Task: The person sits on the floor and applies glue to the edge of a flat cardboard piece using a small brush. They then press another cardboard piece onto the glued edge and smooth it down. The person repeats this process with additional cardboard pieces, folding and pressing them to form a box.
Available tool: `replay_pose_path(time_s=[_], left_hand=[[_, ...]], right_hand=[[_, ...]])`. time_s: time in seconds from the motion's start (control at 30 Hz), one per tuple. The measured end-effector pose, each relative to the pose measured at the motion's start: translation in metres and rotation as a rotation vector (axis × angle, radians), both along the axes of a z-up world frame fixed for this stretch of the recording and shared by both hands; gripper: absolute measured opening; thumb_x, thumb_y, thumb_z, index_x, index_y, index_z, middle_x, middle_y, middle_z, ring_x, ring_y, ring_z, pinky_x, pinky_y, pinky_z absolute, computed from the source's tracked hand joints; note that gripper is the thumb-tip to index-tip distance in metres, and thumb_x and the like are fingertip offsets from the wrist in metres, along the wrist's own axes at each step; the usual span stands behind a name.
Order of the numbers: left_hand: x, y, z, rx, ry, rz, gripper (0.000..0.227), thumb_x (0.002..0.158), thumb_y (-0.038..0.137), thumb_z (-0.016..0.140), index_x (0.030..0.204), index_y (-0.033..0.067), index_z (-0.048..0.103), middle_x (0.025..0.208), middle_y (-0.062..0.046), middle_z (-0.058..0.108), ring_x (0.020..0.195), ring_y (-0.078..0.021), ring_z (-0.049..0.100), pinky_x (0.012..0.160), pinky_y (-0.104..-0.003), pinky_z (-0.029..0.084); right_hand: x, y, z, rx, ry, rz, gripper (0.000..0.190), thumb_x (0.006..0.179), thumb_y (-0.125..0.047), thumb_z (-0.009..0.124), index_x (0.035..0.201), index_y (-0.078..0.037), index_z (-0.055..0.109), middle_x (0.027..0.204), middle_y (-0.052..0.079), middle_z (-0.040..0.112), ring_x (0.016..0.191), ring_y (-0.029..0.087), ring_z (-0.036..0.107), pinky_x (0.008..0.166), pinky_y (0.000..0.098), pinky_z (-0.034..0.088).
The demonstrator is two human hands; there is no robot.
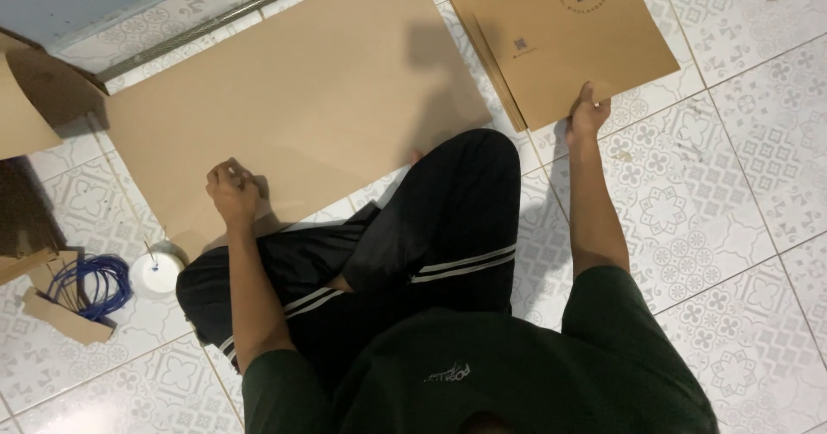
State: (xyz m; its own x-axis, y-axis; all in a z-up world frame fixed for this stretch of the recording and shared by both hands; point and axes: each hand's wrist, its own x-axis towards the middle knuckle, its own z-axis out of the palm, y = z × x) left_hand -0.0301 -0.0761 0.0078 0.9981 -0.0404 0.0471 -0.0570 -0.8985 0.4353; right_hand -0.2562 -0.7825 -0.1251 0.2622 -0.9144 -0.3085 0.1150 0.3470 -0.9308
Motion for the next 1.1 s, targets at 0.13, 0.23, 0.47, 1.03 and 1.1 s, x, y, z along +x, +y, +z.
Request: replay_pose_path(time_s=[0.13,0.23,0.47,1.03,1.1], left_hand=[[-0.003,-0.005,0.006,0.022,-0.004,-0.034,0.035,0.097,0.003,0.068,0.13,0.0065,0.056,0.127,-0.016,0.048,0.113,-0.0379,0.053,0.089,-0.044,0.055],[-0.001,-0.006,0.006,0.024,-0.01,-0.031,0.035,0.096,0.001,0.067,0.129,0.0062,0.056,0.128,-0.016,0.047,0.114,-0.0379,0.053,0.089,-0.043,0.055],[0.001,-0.007,0.001,0.049,-0.034,-0.053,0.038,0.094,0.0,0.07,0.13,0.0066,0.058,0.13,-0.016,0.047,0.113,-0.0391,0.052,0.087,-0.043,0.056],[0.004,-0.002,-0.003,0.065,-0.023,-0.032,0.038,0.092,-0.001,0.071,0.129,0.0075,0.062,0.132,-0.016,0.048,0.113,-0.0395,0.053,0.088,-0.044,0.055],[0.004,0.0,-0.005,0.064,-0.064,-0.054,0.041,0.09,-0.003,0.072,0.128,0.0068,0.062,0.131,-0.017,0.048,0.112,-0.0407,0.054,0.088,-0.045,0.056]], right_hand=[[0.001,0.008,0.008,0.029,0.017,-0.037,0.048,0.104,-0.028,0.073,0.142,-0.013,0.047,0.115,0.019,0.075,0.098,0.03,0.082,0.083,0.0501,0.07],[-0.008,0.012,0.007,-0.01,0.094,-0.064,0.055,0.104,-0.034,0.075,0.144,-0.016,0.043,0.117,0.019,0.074,0.098,0.029,0.083,0.081,0.0507,0.072],[-0.028,0.005,-0.02,-0.218,0.289,-0.108,0.063,0.102,-0.018,0.076,0.151,-0.011,0.037,0.108,0.009,0.061,0.07,0.015,0.076,0.055,0.0273,0.069],[0.004,0.019,0.051,-0.119,0.146,-0.181,0.028,0.087,-0.017,0.087,0.091,-0.013,0.059,0.077,0.007,0.066,0.069,0.019,0.07,0.059,0.0314,0.056],[0.005,0.031,0.087,0.208,-0.02,0.162,0.045,0.088,-0.03,0.093,0.112,-0.017,0.057,0.103,0.01,0.071,0.095,0.026,0.072,0.066,0.0334,0.061]])
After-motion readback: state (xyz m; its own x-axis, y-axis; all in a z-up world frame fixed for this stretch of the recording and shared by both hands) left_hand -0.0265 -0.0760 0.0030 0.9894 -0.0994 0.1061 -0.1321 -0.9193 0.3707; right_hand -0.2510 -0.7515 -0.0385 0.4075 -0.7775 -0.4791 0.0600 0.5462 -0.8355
